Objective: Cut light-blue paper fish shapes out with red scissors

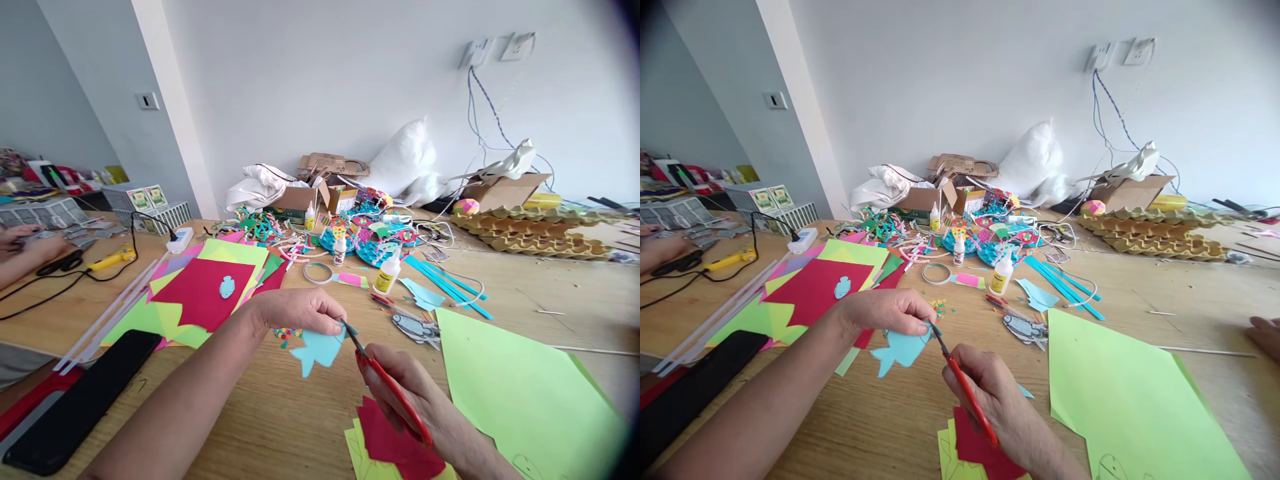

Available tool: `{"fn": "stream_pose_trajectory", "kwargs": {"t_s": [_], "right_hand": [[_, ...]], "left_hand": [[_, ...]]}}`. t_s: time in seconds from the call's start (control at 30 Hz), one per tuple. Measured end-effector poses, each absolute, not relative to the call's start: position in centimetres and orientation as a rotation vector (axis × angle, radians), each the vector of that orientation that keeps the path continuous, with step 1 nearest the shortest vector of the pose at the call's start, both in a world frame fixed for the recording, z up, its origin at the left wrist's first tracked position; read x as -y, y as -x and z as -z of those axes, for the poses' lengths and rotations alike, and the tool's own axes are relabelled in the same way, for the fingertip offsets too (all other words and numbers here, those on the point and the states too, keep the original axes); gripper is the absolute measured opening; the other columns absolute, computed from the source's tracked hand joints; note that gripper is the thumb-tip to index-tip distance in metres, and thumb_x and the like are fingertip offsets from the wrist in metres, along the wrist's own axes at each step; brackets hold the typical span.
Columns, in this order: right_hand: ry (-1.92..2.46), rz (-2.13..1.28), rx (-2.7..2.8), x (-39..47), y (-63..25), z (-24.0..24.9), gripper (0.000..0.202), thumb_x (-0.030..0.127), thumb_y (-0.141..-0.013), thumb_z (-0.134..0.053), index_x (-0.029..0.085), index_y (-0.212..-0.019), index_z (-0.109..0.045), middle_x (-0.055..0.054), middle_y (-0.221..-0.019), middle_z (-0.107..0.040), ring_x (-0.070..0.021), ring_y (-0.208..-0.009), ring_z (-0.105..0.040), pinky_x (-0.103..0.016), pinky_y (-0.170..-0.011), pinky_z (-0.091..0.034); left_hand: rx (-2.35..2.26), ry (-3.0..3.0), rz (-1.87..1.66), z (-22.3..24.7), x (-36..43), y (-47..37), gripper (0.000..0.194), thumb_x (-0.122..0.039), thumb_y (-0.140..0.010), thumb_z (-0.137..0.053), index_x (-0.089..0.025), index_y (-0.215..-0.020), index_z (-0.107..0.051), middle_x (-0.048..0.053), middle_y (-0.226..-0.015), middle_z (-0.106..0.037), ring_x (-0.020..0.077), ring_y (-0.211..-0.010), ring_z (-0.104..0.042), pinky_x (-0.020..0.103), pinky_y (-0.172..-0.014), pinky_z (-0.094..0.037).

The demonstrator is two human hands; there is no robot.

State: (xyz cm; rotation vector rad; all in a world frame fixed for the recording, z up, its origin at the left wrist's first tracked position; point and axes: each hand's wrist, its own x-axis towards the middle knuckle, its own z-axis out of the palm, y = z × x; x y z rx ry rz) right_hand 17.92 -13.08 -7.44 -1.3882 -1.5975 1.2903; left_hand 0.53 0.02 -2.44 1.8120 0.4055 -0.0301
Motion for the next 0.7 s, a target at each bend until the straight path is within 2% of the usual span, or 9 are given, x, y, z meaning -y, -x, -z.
{"fn": "stream_pose_trajectory", "kwargs": {"t_s": [0.27,0.5,0.6,0.7], "right_hand": [[1.409,-1.298,1.761,12.9,-18.5,7.4,0.050,0.067,-0.086,-0.040,0.023,-0.062,-0.033,0.008,-0.050,-0.035,-0.0073,-0.040,-0.031,-0.020,-0.036,-0.024],[1.464,-1.224,1.894,12.4,-19.2,7.1,0.039,0.047,-0.089,-0.047,0.021,-0.061,-0.037,0.006,-0.056,-0.036,-0.0091,-0.050,-0.032,-0.019,-0.041,-0.025],[1.473,-1.284,1.897,12.4,-19.5,6.9,0.037,0.043,-0.088,-0.048,0.021,-0.060,-0.037,0.006,-0.055,-0.036,-0.0082,-0.046,-0.034,-0.019,-0.039,-0.024],[1.488,-1.409,1.825,12.2,-20.0,7.0,0.038,0.047,-0.089,-0.045,0.021,-0.062,-0.038,0.008,-0.050,-0.036,-0.0066,-0.037,-0.035,-0.019,-0.035,-0.024]], "left_hand": [[-0.352,-2.011,0.153,2.6,-0.6,-0.5,0.022,-0.030,-0.078,-0.048,-0.017,-0.060,-0.046,-0.005,-0.055,-0.039,0.0075,-0.049,-0.036,0.022,-0.047,-0.027],[-0.276,-2.001,0.282,3.5,-1.2,-0.7,0.024,-0.028,-0.077,-0.050,-0.019,-0.056,-0.042,-0.005,-0.052,-0.037,0.0079,-0.048,-0.035,0.023,-0.046,-0.027],[-0.265,-2.004,0.301,3.8,-1.4,-0.8,0.027,-0.027,-0.077,-0.051,-0.019,-0.054,-0.041,-0.006,-0.051,-0.037,0.0079,-0.048,-0.034,0.023,-0.047,-0.027],[-0.287,-1.978,0.328,4.2,-1.8,-0.8,0.027,-0.031,-0.078,-0.055,-0.018,-0.056,-0.044,-0.005,-0.052,-0.038,0.0081,-0.049,-0.035,0.023,-0.047,-0.028]]}}
